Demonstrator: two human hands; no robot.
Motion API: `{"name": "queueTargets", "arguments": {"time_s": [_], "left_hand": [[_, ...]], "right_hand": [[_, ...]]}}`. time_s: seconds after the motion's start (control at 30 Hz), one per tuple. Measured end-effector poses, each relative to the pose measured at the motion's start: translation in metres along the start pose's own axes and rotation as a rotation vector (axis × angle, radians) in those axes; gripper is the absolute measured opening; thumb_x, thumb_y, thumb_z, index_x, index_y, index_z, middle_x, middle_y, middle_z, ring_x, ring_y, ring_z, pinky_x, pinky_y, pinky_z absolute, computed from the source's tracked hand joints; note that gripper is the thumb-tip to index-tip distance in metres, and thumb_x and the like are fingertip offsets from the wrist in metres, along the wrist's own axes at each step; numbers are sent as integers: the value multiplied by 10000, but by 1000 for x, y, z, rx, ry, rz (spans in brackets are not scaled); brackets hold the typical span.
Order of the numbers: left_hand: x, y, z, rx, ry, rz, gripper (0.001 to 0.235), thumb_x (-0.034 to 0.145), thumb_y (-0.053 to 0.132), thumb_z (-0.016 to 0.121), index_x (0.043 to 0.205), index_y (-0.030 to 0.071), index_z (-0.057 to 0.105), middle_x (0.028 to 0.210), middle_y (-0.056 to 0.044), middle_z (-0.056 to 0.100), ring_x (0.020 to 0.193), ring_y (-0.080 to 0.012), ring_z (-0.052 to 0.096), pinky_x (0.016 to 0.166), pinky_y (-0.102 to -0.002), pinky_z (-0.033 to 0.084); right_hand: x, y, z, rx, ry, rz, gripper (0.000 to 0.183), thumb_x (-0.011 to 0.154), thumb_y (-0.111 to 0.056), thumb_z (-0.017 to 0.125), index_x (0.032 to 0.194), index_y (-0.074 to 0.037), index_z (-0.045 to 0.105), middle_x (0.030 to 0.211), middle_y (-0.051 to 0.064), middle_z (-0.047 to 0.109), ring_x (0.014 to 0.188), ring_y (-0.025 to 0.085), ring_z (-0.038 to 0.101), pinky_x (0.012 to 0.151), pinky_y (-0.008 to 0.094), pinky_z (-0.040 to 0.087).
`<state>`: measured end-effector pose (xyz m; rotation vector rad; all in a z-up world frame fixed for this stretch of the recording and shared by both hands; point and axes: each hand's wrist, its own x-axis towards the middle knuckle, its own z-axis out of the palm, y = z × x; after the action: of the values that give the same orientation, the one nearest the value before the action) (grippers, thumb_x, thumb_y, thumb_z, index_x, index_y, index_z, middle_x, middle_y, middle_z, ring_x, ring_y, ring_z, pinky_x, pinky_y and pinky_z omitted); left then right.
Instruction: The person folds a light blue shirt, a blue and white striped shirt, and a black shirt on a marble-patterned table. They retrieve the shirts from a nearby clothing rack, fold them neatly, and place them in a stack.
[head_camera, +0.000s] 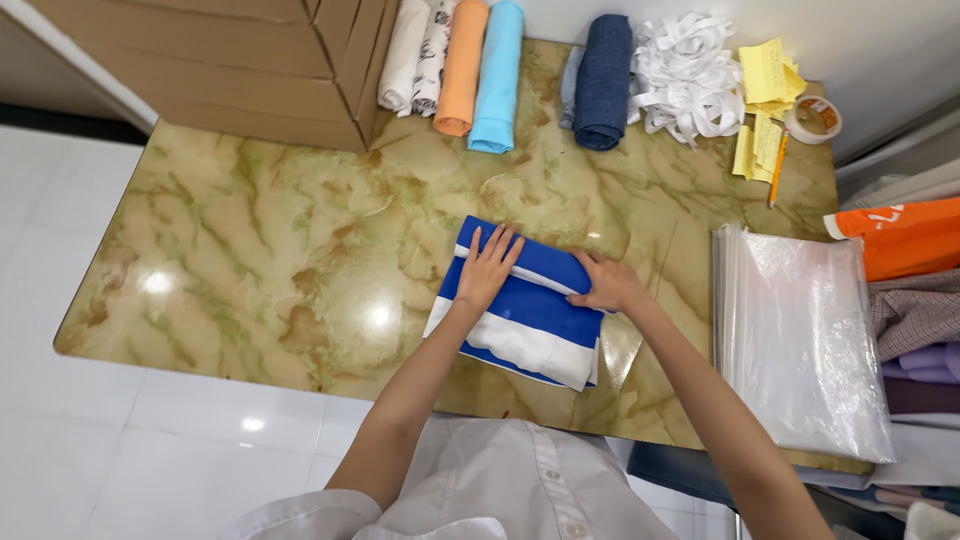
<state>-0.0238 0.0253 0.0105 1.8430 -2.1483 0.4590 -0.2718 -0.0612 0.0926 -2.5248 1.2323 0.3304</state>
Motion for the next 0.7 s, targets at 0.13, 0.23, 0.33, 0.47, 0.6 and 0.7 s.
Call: {"name": "queueTargets", "arguments": {"time_s": [0.13,0.23,0.33,0.47,0.6,0.7], "left_hand": [[20,-7,-9,40,-42,22,619,971,88,554,1535,237,349,1647,-51,294,1529,-219,269,1269,-560,131],[42,-6,-3,0,-207,-43,684,1024,127,521,1612,275,206,1715,-50,111,1571,-213,146,1270,-553,56],[51,8,-17,-61,-279,-196,757,1017,161,563,1640,242,140,1728,-94,12,1589,-240,62,1261,-559,62],[26,25,-49,-405,-280,-237,941,917,443,690,1645,225,135,1714,-156,-22,1581,-332,25,1218,-646,102],[-23,28,-38,-421,-388,-195,700,1013,617,387,1605,262,270,1714,-72,78,1578,-283,54,1209,-640,0],[-38,31,-47,-457,-493,-176,647,1021,638,296,1582,316,318,1709,-20,114,1577,-279,37,1193,-651,-49]], "right_hand": [[9,3,23,-63,82,63,904,710,-626,720,1494,-302,405,1319,102,632,1176,380,674,971,522,554],[17,1,39,-186,295,73,919,686,-643,736,1468,-266,435,1189,84,647,1056,354,708,847,493,595],[19,-11,42,-346,530,84,924,660,-471,854,1457,-189,482,1126,103,645,989,337,706,808,457,577],[29,-14,43,-500,811,55,994,501,-425,935,1390,-172,569,1093,116,596,983,325,639,829,444,511],[22,-16,40,-434,708,67,908,617,-452,881,1415,-170,550,1147,109,576,1074,314,610,896,443,496],[27,-6,29,-192,530,61,803,799,-719,606,1396,-186,537,1210,109,593,1156,322,636,953,469,501]]}}
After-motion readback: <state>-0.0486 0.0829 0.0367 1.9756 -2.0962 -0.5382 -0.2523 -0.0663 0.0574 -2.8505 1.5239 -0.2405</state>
